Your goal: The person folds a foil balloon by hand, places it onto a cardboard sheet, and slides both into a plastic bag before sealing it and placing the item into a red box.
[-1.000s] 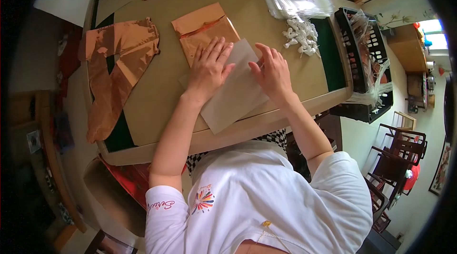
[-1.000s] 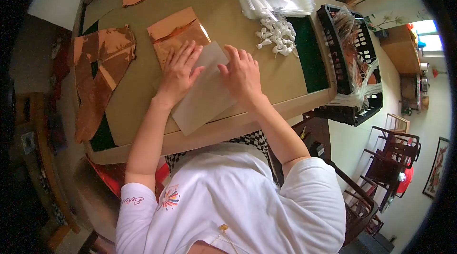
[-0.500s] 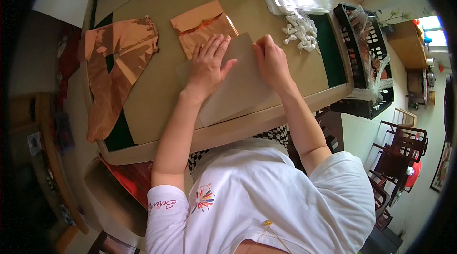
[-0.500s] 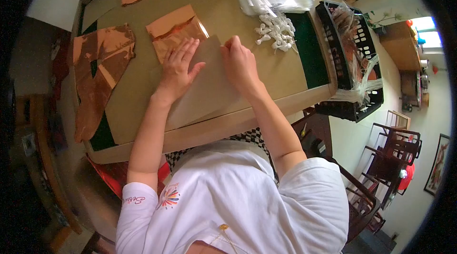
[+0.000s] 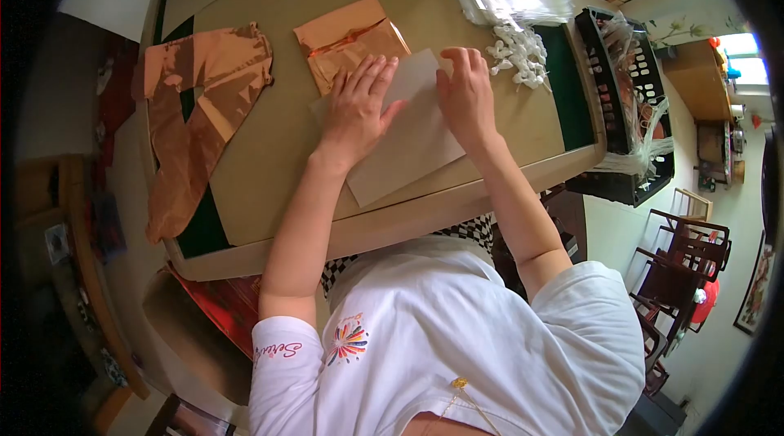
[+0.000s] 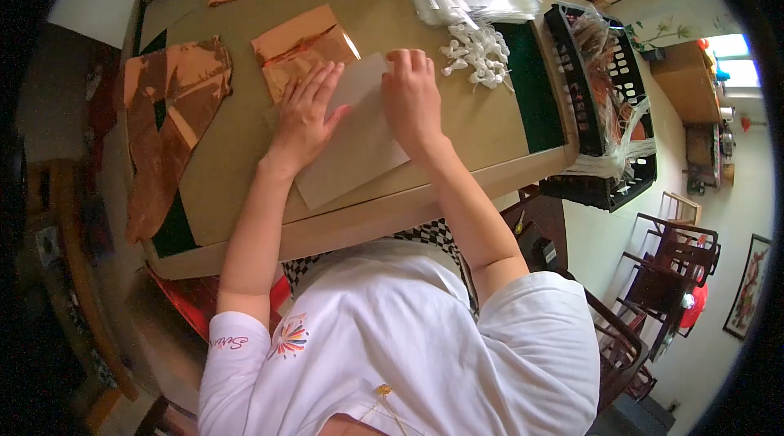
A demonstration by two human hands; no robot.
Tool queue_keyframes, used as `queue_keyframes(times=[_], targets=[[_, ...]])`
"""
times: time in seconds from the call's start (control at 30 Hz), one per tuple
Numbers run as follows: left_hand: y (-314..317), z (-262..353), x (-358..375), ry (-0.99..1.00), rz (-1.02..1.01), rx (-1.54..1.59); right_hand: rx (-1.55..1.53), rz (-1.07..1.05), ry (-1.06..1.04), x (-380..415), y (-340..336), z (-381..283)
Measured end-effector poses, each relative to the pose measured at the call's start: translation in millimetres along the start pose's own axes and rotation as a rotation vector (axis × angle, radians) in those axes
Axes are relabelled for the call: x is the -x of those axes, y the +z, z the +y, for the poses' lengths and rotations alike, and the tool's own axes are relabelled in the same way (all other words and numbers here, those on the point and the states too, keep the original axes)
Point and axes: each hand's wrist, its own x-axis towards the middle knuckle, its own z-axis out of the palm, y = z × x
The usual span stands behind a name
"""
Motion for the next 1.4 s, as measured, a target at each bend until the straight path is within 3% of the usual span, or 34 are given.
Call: queue_keyframes(times=[0.07, 0.1, 0.4, 0.5, 0.57, 0.63, 0.73, 0.83, 0.93, 1.03, 1.13, 1.23, 1.33, 1.4], targets=[[-1, 0, 0, 0.009, 0.008, 0.012, -0.15, 0.045, -0.238, 10, 2, -8], [-1, -1, 1, 0.016, 0.008, 0.018, -0.143, -0.099, -0.372, 16, 4, -9], [-1, -7, -2, 0.015, 0.128, 0.122, 0.01, -0.219, -0.361, 40, 27, -12], [-18, -16, -15, -0.208, 0.266, 0.278, 0.028, -0.237, -0.359, 39, 25, -13], [-39, -30, -38, -0.478, 0.152, 0.276, 0.026, -0.246, -0.356, 40, 24, -13], [-33, -74, -64, -0.322, 0.326, 0.204, 0.018, -0.239, -0.363, 40, 24, -13], [-25, -129, -99, -0.308, 0.098, 0.134, 0.023, -0.213, -0.36, 41, 29, -11], [-32, -144, -130, -0.476, -0.199, 0.101, 0.029, -0.191, -0.367, 42, 32, -10], [-28, -160, -139, -0.455, -0.203, 0.183, 0.016, -0.173, -0.36, 42, 31, -12], [-53, -151, -134, -0.791, -0.222, 0.357, -0.007, -0.209, -0.346, 42, 29, -12], [-60, -139, -97, -0.967, -0.01, 1.068, -0.018, -0.179, -0.355, 42, 29, -13], [-62, -115, -53, -0.843, -0.101, 1.205, -0.018, -0.168, -0.359, 43, 31, -11], [-60, -90, -34, -0.77, -0.27, 1.007, -0.009, -0.155, -0.365, 42, 33, -11], [-57, -78, -34, -0.807, -0.201, 0.927, -0.017, -0.153, -0.359, 42, 32, -12]])
